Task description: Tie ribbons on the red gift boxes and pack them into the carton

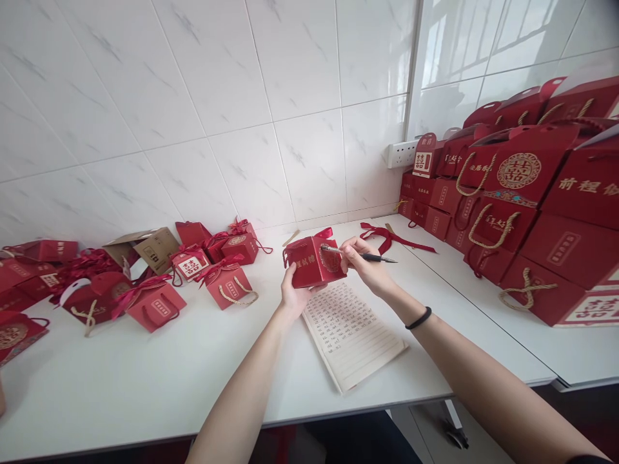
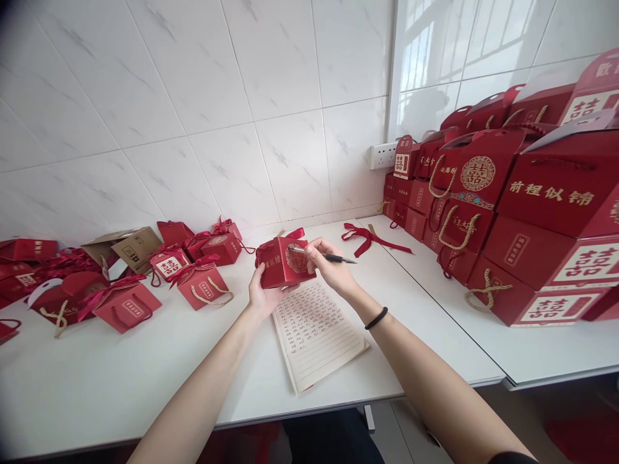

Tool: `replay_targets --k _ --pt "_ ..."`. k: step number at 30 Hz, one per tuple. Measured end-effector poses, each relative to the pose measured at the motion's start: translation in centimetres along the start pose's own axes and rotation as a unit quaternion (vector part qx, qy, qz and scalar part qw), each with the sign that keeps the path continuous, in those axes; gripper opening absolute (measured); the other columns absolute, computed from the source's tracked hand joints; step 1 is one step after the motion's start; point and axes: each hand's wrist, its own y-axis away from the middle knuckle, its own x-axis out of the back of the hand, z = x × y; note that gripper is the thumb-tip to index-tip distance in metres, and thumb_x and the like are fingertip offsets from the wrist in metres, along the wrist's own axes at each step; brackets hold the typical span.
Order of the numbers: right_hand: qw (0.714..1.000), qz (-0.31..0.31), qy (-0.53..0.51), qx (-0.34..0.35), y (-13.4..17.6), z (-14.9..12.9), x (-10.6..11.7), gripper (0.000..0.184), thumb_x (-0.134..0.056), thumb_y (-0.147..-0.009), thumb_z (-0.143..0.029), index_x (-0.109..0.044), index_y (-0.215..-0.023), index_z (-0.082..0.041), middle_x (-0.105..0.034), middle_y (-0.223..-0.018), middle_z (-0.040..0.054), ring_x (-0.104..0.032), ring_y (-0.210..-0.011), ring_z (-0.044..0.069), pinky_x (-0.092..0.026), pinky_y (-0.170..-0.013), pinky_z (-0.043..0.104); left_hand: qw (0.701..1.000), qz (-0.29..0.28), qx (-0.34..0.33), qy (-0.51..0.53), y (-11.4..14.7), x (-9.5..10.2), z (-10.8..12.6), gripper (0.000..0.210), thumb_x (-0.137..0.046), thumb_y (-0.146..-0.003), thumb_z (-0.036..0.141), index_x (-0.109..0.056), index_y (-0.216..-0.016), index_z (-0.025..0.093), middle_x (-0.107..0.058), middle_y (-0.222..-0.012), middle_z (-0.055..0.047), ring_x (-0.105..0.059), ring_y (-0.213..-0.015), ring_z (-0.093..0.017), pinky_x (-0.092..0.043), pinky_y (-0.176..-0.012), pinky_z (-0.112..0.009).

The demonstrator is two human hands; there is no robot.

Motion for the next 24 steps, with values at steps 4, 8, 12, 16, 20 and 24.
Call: replay_targets --k 4,8,12,16,20,24 --pt "0.999 0.041 0.005 -0.018 -0.2 0.37 0.2 0.045 -0.066 -0.072 -0.061 -0.05 -0.075 -0.02 -0.049 -0.053 -0.0049 -0.047 -0.049 0.011 -0.039 -0.052 0.025 1.0 -0.008 0.005 0.014 -0.08 0.04 0.02 0.04 -0.045 -0.083 0.047 -0.06 -0.103 0.016 -0.066 -0.105 -0.012 -0.06 -0.101 -0.031 -0.048 -0.086 -0.05" --pt "0.998 0.063 0.002 -0.026 -0.27 0.5 0.22 0.048 -0.067 -0.07 -0.064 -0.048 -0.072 -0.019 -0.047 -0.056 -0.0051 -0.047 -0.048 0.009 -0.04 -0.053 0.025 1.0 -0.002 -0.004 0.03 -0.13 0.06 0.26 0.043 -0.046 -0.082 0.049 -0.06 -0.106 0.016 -0.064 -0.108 -0.013 -0.06 -0.1 -0.031 -0.048 -0.084 -0.05" --pt "0.997 0.066 0.01 -0.031 -0.25 0.72 0.26 0.047 -0.064 -0.073 -0.063 -0.047 -0.069 -0.02 -0.049 -0.056 -0.004 -0.049 -0.049 0.01 -0.04 -0.054 0.025 0.999 0.009 -0.03 0.04 -0.13 0.16 0.51 0.046 -0.046 -0.081 0.05 -0.06 -0.109 0.016 -0.062 -0.113 -0.014 -0.059 -0.102 -0.032 -0.048 -0.082 -0.048" --pt "0.998 0.056 0.007 -0.035 -0.23 0.84 0.21 0.048 -0.063 -0.074 -0.062 -0.046 -0.065 -0.019 -0.05 -0.054 -0.0031 -0.049 -0.049 0.011 -0.04 -0.055 0.026 0.997 0.014 -0.049 0.051 -0.29 0.31 0.64 0.048 -0.049 -0.078 0.053 -0.061 -0.107 0.017 -0.061 -0.115 -0.014 -0.058 -0.104 -0.032 -0.049 -0.083 -0.046" --pt "0.998 0.036 0.007 -0.045 -0.13 0.55 -0.03 0.05 -0.065 -0.072 -0.064 -0.045 -0.063 -0.019 -0.049 -0.052 -0.0037 -0.048 -0.048 0.011 -0.039 -0.055 0.026 0.996 0.033 -0.068 0.042 -0.48 0.39 0.58 0.045 -0.052 -0.077 0.052 -0.061 -0.105 0.018 -0.061 -0.114 -0.014 -0.058 -0.103 -0.031 -0.049 -0.081 -0.046" --pt "0.999 0.012 0.011 -0.044 0.03 0.27 -0.19 0.051 -0.065 -0.071 -0.065 -0.043 -0.061 -0.019 -0.049 -0.051 -0.004 -0.048 -0.049 0.011 -0.039 -0.055 0.026 0.996 0.051 -0.072 0.03 -0.58 0.47 0.37 0.04 -0.054 -0.076 0.049 -0.061 -0.102 0.019 -0.063 -0.109 -0.012 -0.06 -0.096 -0.03 -0.049 -0.081 -0.048"
